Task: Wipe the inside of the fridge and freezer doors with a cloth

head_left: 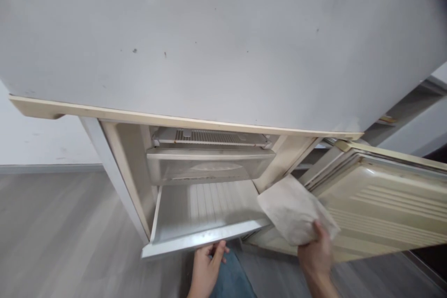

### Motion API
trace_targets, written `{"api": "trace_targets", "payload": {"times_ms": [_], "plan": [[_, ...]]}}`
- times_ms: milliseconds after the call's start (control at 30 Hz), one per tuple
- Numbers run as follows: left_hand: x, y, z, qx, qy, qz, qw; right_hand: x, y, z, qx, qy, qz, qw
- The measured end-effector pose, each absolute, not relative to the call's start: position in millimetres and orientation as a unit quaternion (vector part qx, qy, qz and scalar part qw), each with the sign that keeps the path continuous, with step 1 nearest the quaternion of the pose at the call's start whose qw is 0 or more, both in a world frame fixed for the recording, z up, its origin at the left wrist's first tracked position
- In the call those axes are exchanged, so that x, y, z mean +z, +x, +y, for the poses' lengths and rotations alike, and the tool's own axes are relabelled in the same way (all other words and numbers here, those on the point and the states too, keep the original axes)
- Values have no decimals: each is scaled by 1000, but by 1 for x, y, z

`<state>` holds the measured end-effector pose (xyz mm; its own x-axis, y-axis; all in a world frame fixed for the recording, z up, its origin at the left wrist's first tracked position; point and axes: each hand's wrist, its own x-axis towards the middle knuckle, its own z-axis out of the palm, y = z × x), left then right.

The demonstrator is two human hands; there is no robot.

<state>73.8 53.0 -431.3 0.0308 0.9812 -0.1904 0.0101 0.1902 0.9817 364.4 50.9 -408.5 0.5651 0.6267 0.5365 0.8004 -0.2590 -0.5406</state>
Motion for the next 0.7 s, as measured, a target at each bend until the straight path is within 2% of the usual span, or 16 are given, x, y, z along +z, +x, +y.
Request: {"api": "trace_targets", "payload": {"times_ms": [167,433,600,700], "plan": [[-414,73,64,465,448,519,560,-403,363,16,-151,-826,-387,382],[-411,60,113,476,463,511,546,-410,350,18,-150,-858,-361,334],[-405,53,147,474,481,515,528,-431,346,18,-169,-842,-383,340],[-404,50,164,470,493,512,524,-446,341,21,-128,-831,-400,365]]}}
